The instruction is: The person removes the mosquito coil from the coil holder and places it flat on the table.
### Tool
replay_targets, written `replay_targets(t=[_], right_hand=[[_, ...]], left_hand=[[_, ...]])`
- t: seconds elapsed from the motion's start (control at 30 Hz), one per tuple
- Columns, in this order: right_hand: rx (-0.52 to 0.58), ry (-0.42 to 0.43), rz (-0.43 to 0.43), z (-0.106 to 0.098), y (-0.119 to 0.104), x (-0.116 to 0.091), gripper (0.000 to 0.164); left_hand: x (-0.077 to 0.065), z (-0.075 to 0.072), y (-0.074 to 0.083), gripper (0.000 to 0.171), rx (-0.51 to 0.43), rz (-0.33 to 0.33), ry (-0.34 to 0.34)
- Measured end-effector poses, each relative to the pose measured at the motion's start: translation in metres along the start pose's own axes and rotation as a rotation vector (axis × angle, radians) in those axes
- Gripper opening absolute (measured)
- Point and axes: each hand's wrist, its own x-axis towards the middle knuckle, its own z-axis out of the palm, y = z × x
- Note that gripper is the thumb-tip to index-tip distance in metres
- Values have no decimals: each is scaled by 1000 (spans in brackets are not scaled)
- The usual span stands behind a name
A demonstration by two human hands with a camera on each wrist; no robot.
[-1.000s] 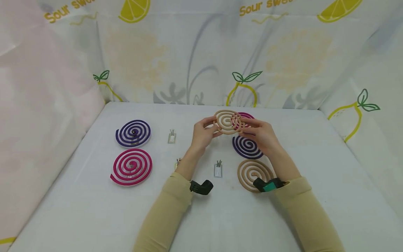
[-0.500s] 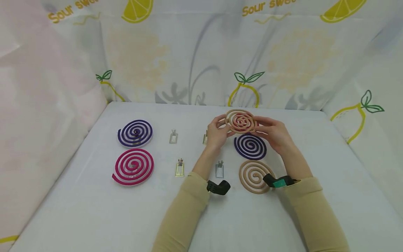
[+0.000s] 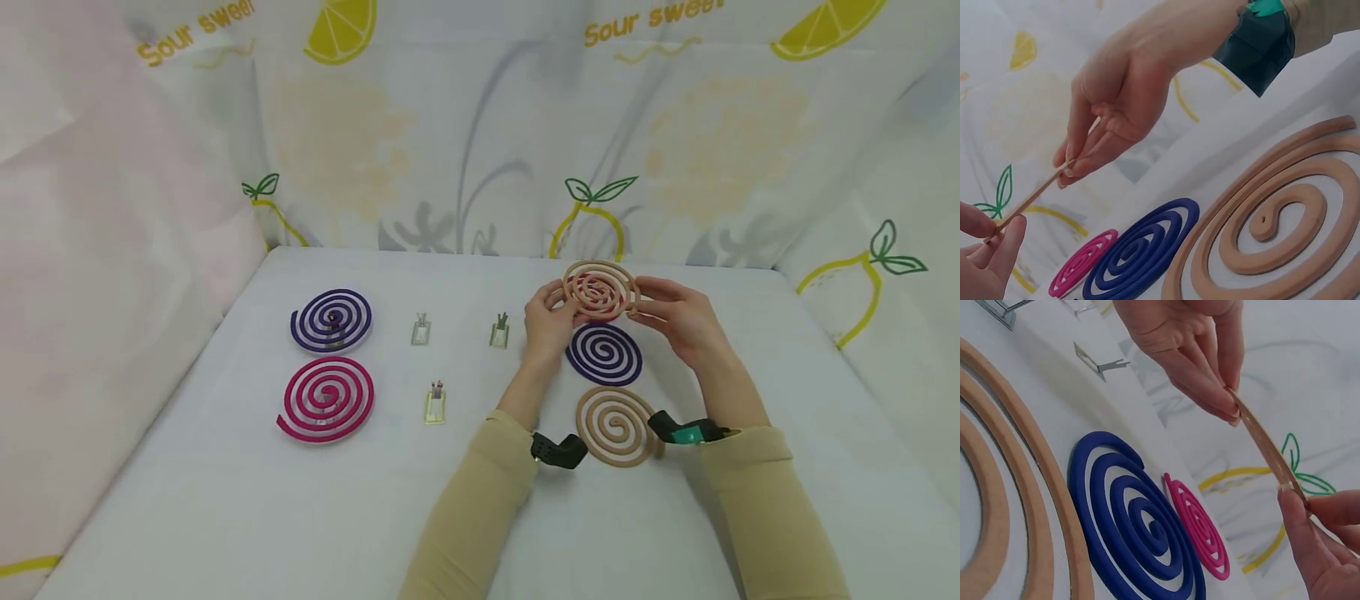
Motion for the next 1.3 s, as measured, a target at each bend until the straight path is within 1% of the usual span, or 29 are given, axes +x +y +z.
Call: replay_targets(t=[0.13, 0.27, 0.33, 0.43, 0.57, 0.67, 0.73, 0.83, 0.9, 1.0, 1.13, 1.23, 1.3], right_hand=[[0, 8, -8, -8, -2, -2, 26], [9, 25, -27, -14, -4, -2, 27], [14, 38, -29, -18, -6, -2, 29], [31, 58, -21, -24, -8, -2, 32], [35, 83, -12, -30, -9, -2, 32], [24, 99, -13, -32, -9, -2, 31], [5, 114, -15, -33, -9, -2, 30], [-47, 146, -11, -35, -7, -2, 29], [-68, 169, -9, -36, -6, -2, 29], [-56, 208, -10, -40, -6, -2, 32], [-26, 258, -4, -47, -4, -2, 34], [-23, 290, 15, -50, -3, -1, 34], [-26, 308, 25, -52, -2, -1, 34]], left_hand=[[-2, 8, -5, 40, -15, 6, 5], [-3, 17, -10, 38, -42, 29, 21], [-3, 22, -13, 35, -45, 36, 53], [-4, 29, -18, 29, -39, 50, 120], [-3, 37, -24, 27, -22, 91, 202], [-3, 41, -27, 29, 12, 116, 226], [-3, 43, -29, 28, 35, 122, 230], [-3, 43, -33, 26, 52, 121, 209], [-4, 43, -35, 24, 58, 115, 176], [-5, 42, -38, 23, 115, 97, 117], [-6, 42, -39, 24, 213, 74, 63], [-5, 42, -42, 25, 217, 64, 27], [-5, 43, -44, 26, 198, 53, -1]])
